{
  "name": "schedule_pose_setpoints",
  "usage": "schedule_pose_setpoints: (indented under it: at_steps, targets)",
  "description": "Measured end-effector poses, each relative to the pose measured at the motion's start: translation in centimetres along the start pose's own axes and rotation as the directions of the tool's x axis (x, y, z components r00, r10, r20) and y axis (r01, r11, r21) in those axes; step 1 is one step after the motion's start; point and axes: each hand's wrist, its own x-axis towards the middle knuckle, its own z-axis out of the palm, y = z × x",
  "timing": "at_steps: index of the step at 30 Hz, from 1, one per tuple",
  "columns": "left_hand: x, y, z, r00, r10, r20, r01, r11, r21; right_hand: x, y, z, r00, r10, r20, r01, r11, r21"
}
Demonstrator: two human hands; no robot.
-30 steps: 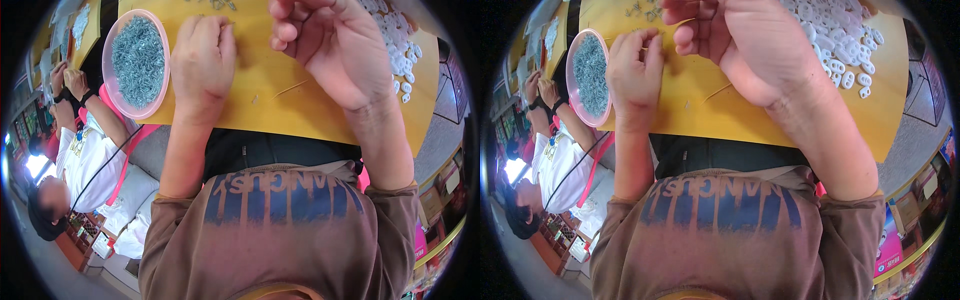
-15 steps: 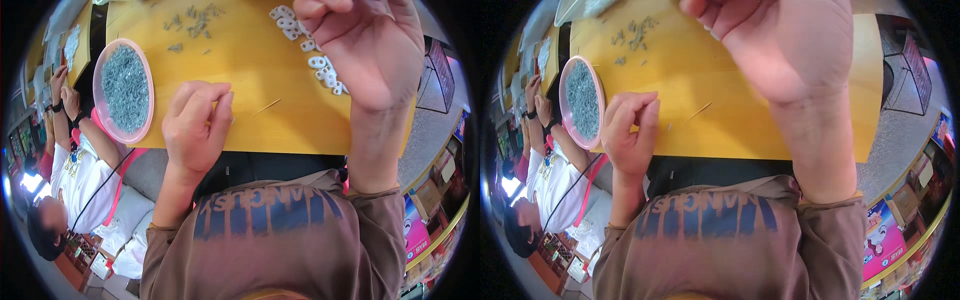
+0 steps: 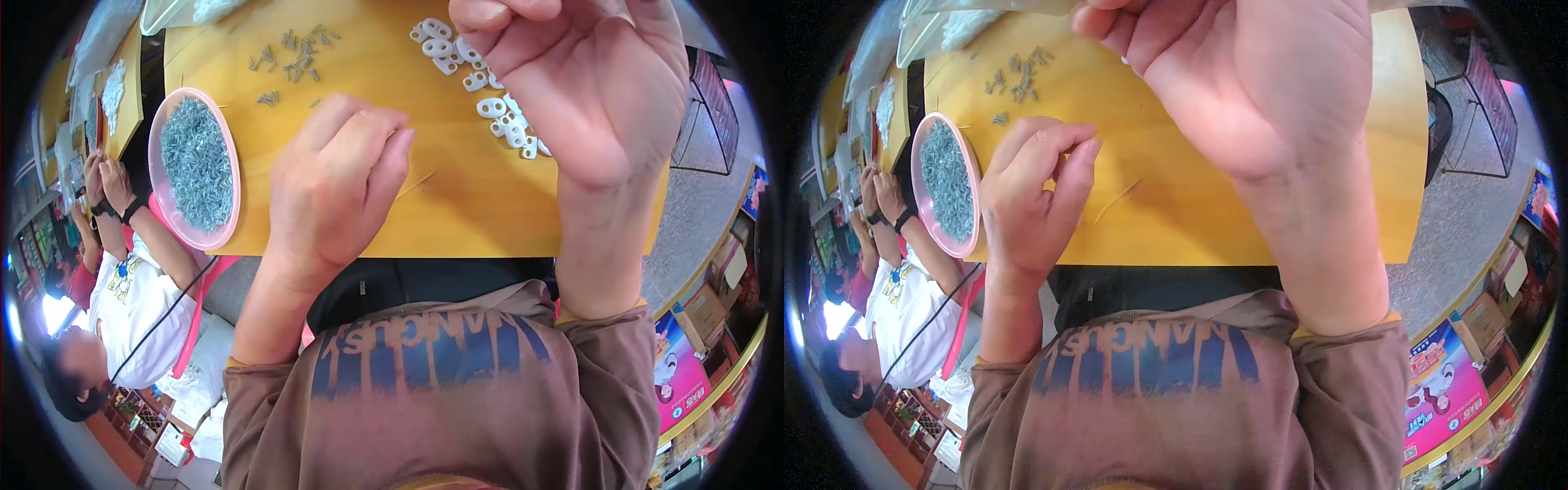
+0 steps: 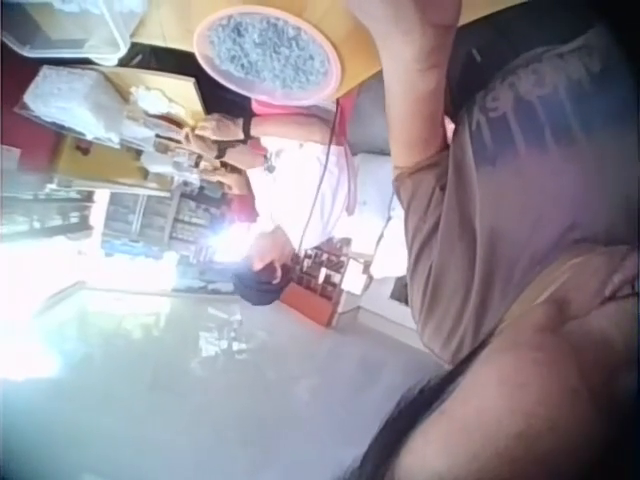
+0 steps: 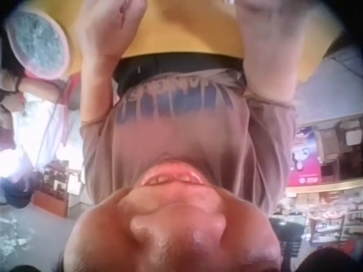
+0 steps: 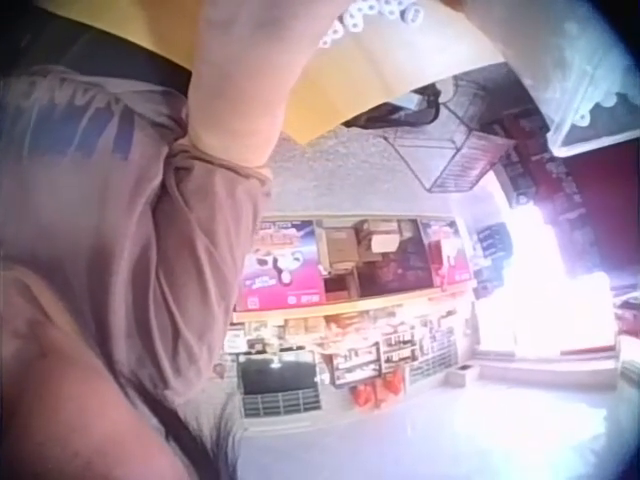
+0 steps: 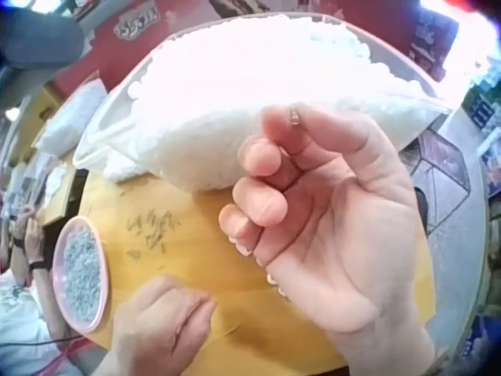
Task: Assemble small white plastic components by inserting metal springs into them.
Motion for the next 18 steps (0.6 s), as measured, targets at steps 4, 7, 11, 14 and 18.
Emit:
schedule_pose_setpoints:
  at_steps: [4, 7, 11, 14, 18]
  targets:
    - [1.9, 0.4, 0.1, 1.000, 0.013, 0.022, -0.014, 0.999, 0.037, -0.4, -1.3, 0.4, 1.000, -0.017, 0.010, 0.017, 1.000, -0.013]
    - [3.5, -0.2, 0.5, 0.999, 0.023, -0.025, -0.021, 0.998, 0.064, -0.4, -1.7, 0.8, 1.000, -0.011, 0.021, 0.011, 1.000, -0.007]
    - [4.7, -1.2, 1.5, 0.999, 0.002, -0.053, 0.004, 0.993, 0.115, -0.1, -1.1, 0.9, 1.000, -0.012, 0.021, 0.012, 1.000, 0.011]
    - [4.9, -1.5, 1.9, 0.998, 0.043, -0.037, -0.037, 0.989, 0.144, 0.1, -1.1, 0.7, 1.000, -0.013, 0.020, 0.013, 1.000, 0.029]
    - [4.9, -2.0, 2.1, 0.999, 0.035, -0.009, -0.034, 0.990, 0.140, 0.0, -0.8, 0.7, 1.000, -0.024, 0.017, 0.023, 0.999, 0.041]
